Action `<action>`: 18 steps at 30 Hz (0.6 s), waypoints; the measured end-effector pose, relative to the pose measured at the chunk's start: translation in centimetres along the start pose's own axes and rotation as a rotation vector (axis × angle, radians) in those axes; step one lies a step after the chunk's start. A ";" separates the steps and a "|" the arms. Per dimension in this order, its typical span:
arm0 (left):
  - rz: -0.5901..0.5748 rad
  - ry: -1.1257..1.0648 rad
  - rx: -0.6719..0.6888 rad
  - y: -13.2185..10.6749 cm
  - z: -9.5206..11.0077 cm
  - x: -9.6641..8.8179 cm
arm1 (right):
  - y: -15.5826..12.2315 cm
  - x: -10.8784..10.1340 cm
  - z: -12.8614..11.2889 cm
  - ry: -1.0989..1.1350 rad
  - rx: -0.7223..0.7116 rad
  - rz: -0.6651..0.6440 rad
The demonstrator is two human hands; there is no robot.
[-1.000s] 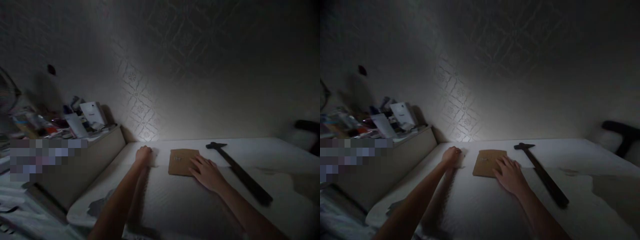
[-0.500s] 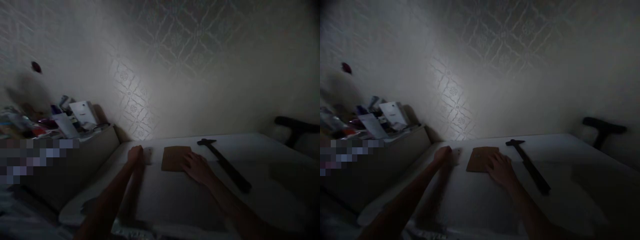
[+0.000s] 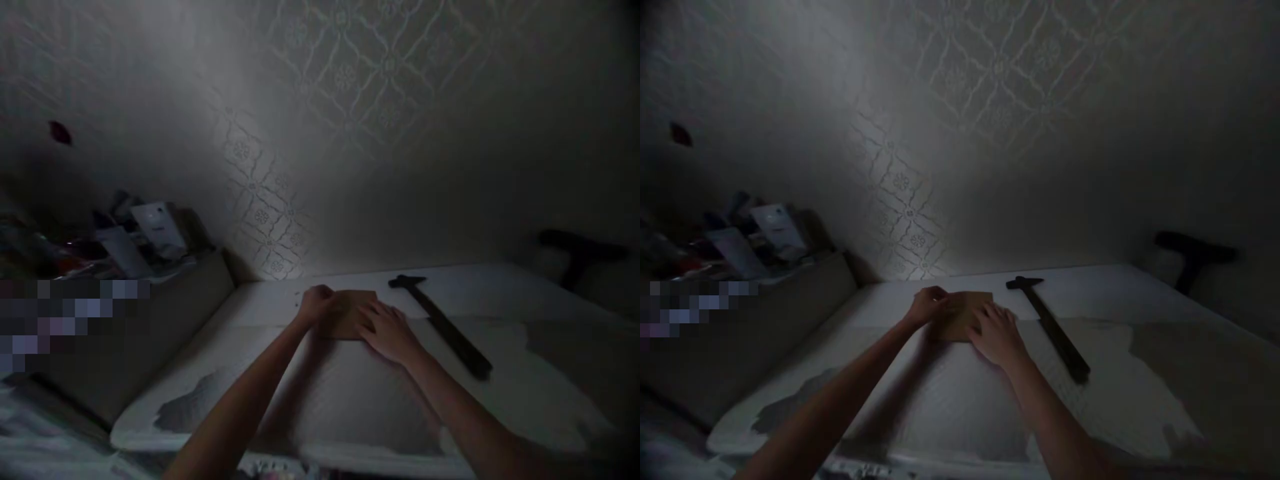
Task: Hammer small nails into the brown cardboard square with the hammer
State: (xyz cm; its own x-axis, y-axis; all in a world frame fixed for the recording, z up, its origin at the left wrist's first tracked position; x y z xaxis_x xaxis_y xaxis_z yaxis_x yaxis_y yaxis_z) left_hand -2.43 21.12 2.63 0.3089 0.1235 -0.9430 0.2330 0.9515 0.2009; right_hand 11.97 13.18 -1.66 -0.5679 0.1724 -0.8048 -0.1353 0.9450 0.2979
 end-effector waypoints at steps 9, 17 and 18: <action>-0.037 -0.032 0.049 -0.3 1.2 1.8 | 0.0 -0.2 -0.3 0.010 0.012 -0.011; -0.081 -0.109 0.090 -0.6 1.3 2.4 | 0.0 -0.1 -0.2 0.010 0.004 0.012; -0.088 -0.119 0.088 -0.6 1.3 2.4 | 0.0 -0.1 -0.2 0.008 0.003 0.014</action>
State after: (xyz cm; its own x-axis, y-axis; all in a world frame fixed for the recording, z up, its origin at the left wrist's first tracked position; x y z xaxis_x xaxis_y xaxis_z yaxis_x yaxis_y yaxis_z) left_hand -0.68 20.46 0.59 0.3900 0.0018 -0.9208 0.3424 0.9280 0.1468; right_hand 11.87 13.10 -1.49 -0.5765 0.1832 -0.7963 -0.1250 0.9433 0.3075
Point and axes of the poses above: each hand's wrist, its own y-axis towards the middle knuckle, its own x-axis out of the palm, z = x × y, the point moved 9 cm from there along y, towards the middle knuckle, and after that the axes turned 15 degrees about y, right-handed, at the moved point
